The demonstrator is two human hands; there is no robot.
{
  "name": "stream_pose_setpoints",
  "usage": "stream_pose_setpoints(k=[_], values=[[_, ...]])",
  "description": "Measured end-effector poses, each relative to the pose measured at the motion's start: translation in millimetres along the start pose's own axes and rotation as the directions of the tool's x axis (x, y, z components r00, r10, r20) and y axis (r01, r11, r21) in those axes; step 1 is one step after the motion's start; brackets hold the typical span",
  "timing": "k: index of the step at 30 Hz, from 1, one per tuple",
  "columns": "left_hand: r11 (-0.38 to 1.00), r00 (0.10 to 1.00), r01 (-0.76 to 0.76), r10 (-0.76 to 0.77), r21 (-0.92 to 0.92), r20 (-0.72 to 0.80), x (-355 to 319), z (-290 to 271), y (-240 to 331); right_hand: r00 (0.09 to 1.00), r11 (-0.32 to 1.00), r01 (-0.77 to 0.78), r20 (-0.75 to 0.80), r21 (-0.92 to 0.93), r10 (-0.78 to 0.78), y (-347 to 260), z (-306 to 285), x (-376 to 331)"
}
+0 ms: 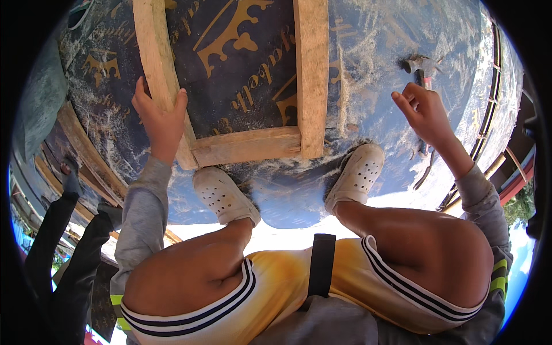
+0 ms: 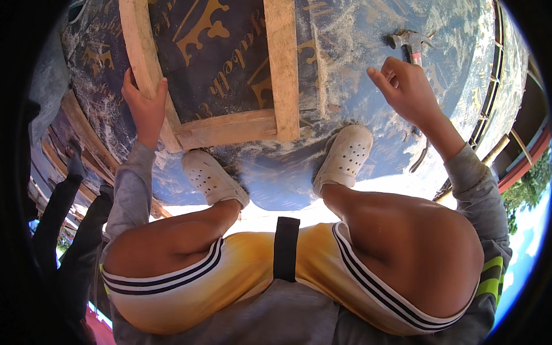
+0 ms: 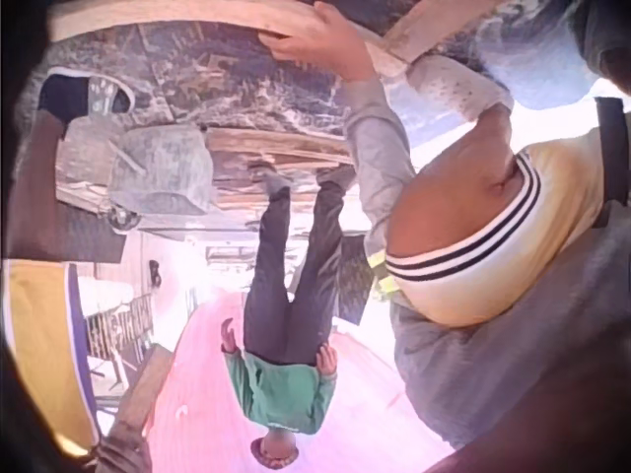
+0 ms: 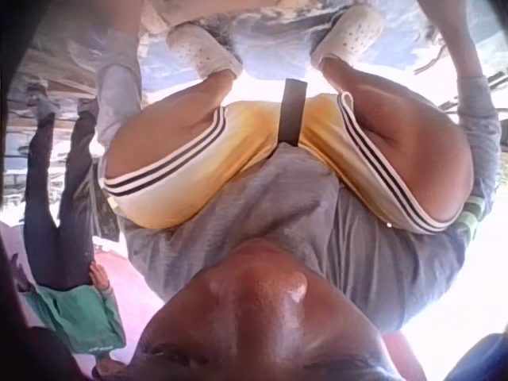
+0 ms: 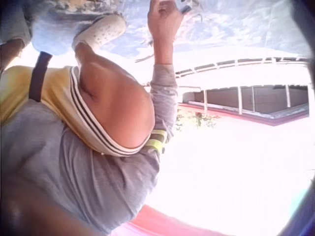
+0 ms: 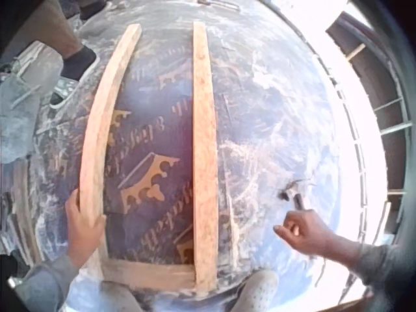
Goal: The person assembles a rectangular wooden frame on a patterned floor by positioning planks and hammering nails to secure the corners. They adjust the frame pieces and use a hammer to drive nails into the joints, completing the frame assembly.
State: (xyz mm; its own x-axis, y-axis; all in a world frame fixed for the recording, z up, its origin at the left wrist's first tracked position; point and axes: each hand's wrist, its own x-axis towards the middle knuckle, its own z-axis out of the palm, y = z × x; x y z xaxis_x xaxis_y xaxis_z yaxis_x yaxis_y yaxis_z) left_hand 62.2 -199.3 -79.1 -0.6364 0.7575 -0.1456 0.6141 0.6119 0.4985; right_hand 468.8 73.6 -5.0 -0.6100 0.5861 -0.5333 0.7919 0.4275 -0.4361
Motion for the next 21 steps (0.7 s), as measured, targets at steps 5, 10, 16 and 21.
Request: stream_pose_setpoints(k=[5,10,16,21], values=[[0.975,0.946,0.162,-0.11,-0.15,0.304,-29,-34,-1,0.854,0.961,0.198,0.516,-0.191,-0.074,-47,24,41],[0.97,0.684,0.229,-0.221,0.083,0.695,-12,-96,-26,0.85,0.99,0.009,0.523,-0.139,0.065,-92,48,64],[0.93,0.519,0.229,-0.366,0.287,0.773,8,-64,-1,0.887,0.983,-0.073,0.441,-0.166,0.141,-101,69,46],[0.934,0.541,0.212,-0.358,0.288,0.761,7,-61,-18,0.908,0.803,0.41,0.106,-0.432,-0.406,-138,79,16]])
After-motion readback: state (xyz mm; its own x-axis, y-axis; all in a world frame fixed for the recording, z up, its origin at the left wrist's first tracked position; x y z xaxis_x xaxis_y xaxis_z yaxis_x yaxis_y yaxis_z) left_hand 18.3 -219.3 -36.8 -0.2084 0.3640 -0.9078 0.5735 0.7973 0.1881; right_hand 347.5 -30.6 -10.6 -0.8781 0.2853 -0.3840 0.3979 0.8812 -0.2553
